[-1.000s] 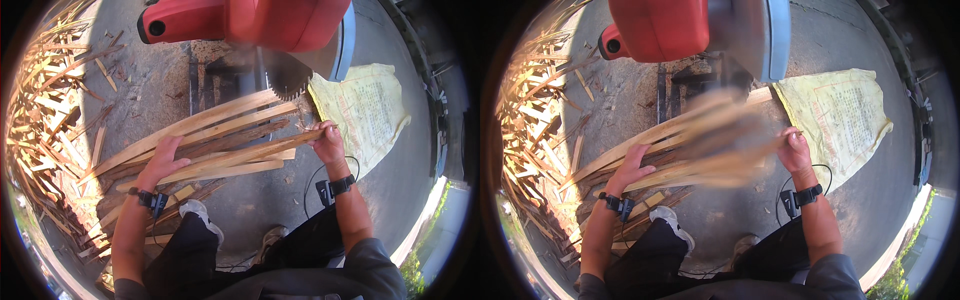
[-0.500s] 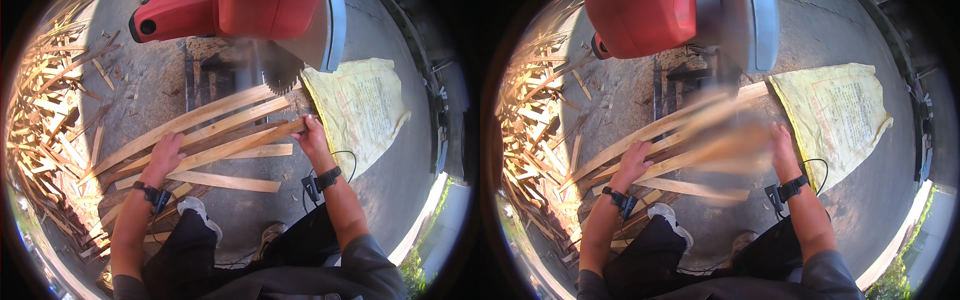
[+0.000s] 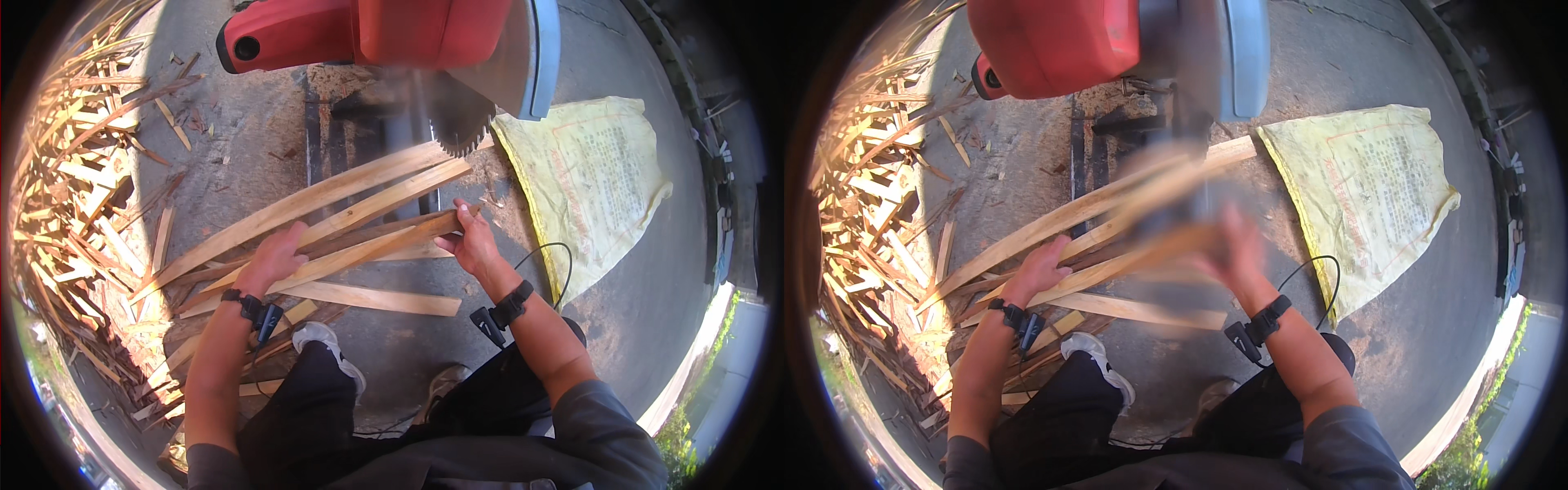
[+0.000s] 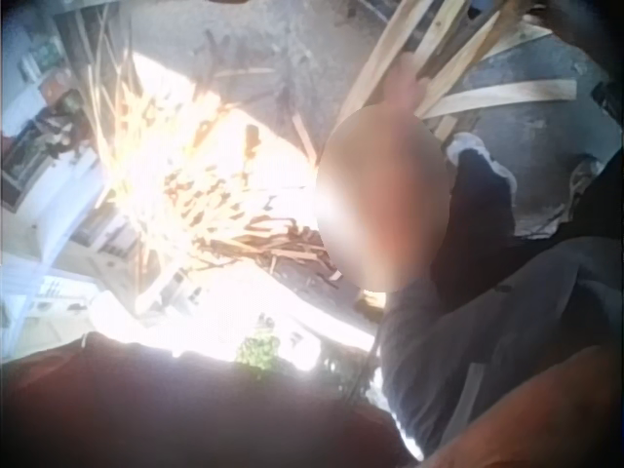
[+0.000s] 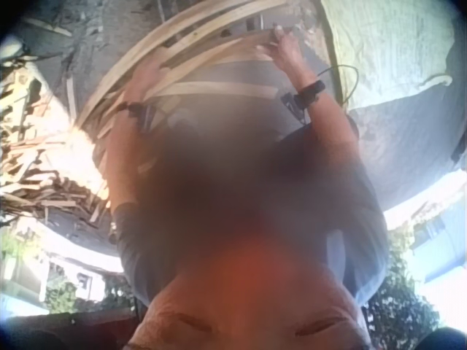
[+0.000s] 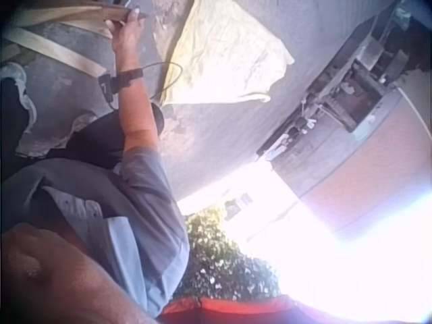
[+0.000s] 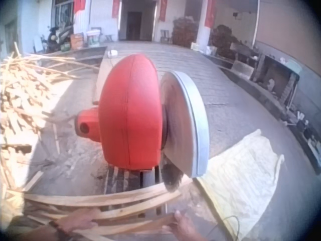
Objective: The person picks up several thin pieces of wood from a pile, aligns them on the base of a power miter saw, and uses the saw to cut the wood into shorter lengths.
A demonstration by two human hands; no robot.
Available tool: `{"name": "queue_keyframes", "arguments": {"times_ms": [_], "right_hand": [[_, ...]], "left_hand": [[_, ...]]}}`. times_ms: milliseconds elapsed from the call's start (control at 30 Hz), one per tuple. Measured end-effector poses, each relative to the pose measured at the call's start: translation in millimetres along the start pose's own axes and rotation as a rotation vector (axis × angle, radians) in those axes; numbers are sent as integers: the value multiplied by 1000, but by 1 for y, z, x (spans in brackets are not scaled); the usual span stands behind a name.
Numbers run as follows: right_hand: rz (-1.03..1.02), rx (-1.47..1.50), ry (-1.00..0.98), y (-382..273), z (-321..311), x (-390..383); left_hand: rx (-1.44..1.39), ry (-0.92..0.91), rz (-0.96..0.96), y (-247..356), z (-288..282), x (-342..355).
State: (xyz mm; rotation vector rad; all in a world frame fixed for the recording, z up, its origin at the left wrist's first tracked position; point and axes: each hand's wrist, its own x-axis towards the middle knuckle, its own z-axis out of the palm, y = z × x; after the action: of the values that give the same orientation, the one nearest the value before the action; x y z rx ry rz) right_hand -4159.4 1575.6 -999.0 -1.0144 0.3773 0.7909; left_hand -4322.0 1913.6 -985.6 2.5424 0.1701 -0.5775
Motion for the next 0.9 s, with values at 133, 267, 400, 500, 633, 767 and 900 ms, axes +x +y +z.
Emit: {"name": "queue_keyframes", "arguments": {"times_ms": [133, 267, 400, 500, 633, 767, 900], "right_hand": [[-55, -64, 28, 9, -5, 3], [-235, -281, 87, 4, -21, 7], [-197, -118, 140, -43, -20, 13], [-239, -161, 170, -77, -9, 12], [-239, -189, 212, -96, -13, 41], [-221, -189, 278, -103, -5, 76], [-196, -198, 278, -108, -7, 102]], "left_hand": [[-5, -44, -54, -4, 2, 2], [31, 16, 33, 10, -6, -1], [70, 229, 177, 18, -20, 1], [92, 203, 101, 18, -30, 5], [193, 307, 125, 30, -30, 9], [172, 358, 41, 29, -24, 3], [342, 282, 18, 20, 2, -7]]}}
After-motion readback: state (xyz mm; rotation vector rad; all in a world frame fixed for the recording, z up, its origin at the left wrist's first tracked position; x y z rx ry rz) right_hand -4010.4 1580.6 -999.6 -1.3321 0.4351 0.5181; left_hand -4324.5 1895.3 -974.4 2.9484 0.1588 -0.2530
